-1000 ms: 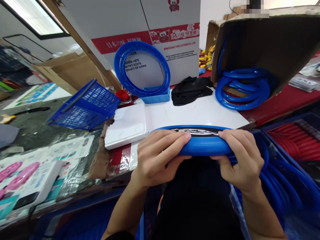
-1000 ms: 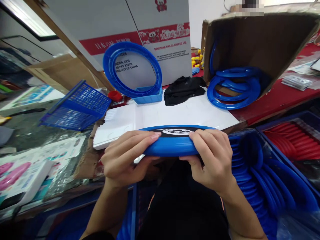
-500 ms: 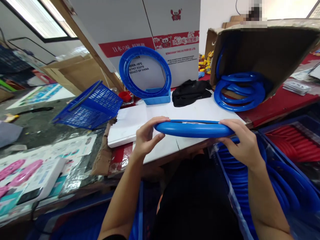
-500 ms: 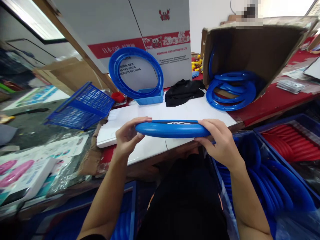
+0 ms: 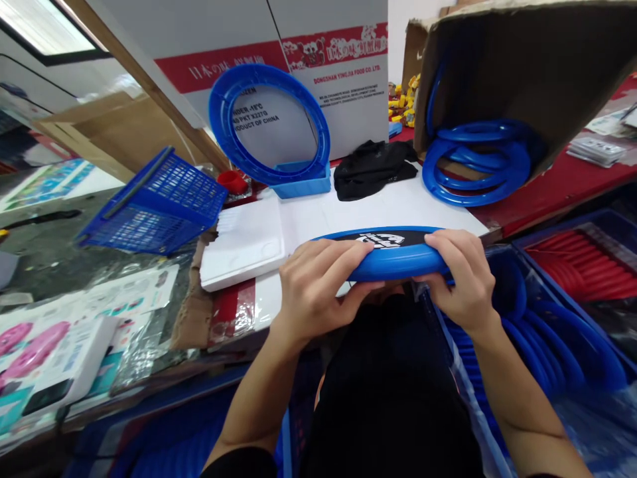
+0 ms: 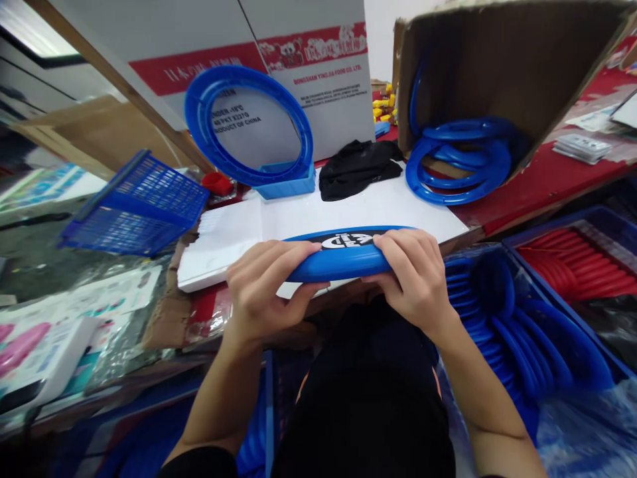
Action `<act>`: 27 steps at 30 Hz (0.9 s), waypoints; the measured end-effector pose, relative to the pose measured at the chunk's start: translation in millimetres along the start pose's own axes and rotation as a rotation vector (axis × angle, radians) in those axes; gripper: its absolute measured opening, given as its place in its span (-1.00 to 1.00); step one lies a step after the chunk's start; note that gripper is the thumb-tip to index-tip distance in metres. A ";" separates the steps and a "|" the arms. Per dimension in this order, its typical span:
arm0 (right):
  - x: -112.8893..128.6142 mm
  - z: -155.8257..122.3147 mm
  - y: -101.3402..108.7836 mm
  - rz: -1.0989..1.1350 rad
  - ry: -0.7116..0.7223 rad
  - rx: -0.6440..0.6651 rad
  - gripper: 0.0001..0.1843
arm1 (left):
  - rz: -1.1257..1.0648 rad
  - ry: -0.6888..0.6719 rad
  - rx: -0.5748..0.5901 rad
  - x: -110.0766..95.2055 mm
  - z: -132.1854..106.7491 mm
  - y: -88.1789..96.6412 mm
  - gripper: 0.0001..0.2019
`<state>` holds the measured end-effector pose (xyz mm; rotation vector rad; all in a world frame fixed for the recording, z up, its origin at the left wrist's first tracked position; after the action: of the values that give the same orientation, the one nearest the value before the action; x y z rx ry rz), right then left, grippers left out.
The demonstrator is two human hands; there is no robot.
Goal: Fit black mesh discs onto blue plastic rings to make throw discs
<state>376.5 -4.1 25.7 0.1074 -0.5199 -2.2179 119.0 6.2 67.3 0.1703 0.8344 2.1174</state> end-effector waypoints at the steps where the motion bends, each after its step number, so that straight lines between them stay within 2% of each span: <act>1: 0.8 -0.8 -2.0 -0.009 0.002 -0.004 -0.45 | 0.009 0.004 -0.017 -0.5 -1.9 -1.9 -0.58; 6: 1.3 3.4 -5.6 -0.020 -0.005 0.008 -0.46 | 0.004 0.036 -0.062 -4.9 -2.5 -1.4 -0.58; 9: -0.1 5.6 0.8 0.001 0.028 0.057 -0.42 | -0.086 0.051 0.003 2.9 -3.8 3.5 -0.57; 12: -6.4 2.5 14.9 0.023 0.031 0.072 -0.31 | -0.303 0.057 0.055 28.2 -12.0 3.5 -0.54; 15: -16.9 -4.1 29.0 0.091 -0.049 0.009 -0.34 | -0.507 0.082 0.002 60.3 -20.5 -1.1 -0.52; 17: -21.1 -7.0 32.9 0.116 -0.081 0.012 -0.39 | -0.529 0.094 -0.017 71.8 -20.1 -1.9 -0.52; 19: -20.3 -6.8 32.3 0.088 -0.055 0.056 -0.39 | -0.443 0.066 -0.024 68.2 -13.6 2.2 -0.51; 23: -10.9 0.3 24.9 0.062 0.036 0.151 -0.34 | -0.148 -0.064 0.082 29.4 4.6 12.6 -0.37; 25: -7.5 3.6 19.4 0.045 0.034 0.145 -0.35 | -0.057 -0.088 0.109 12.7 8.5 11.5 -0.39; 27: -5.2 5.4 12.2 0.009 0.007 0.085 -0.39 | -0.009 -0.078 0.044 6.0 7.4 6.5 -0.44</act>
<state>387.3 -5.3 35.0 0.1568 -0.6099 -2.1860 113.7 11.6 76.0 0.2701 0.8344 2.0711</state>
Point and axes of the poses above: each hand's wrist, its own z-axis towards the middle knuckle, its own y-axis out of the back of the hand, x = y × z, the point moved 1 cm from there along z, towards the middle knuckle, and after that the axes turned 6 degrees about y, right-handed, at the moved point
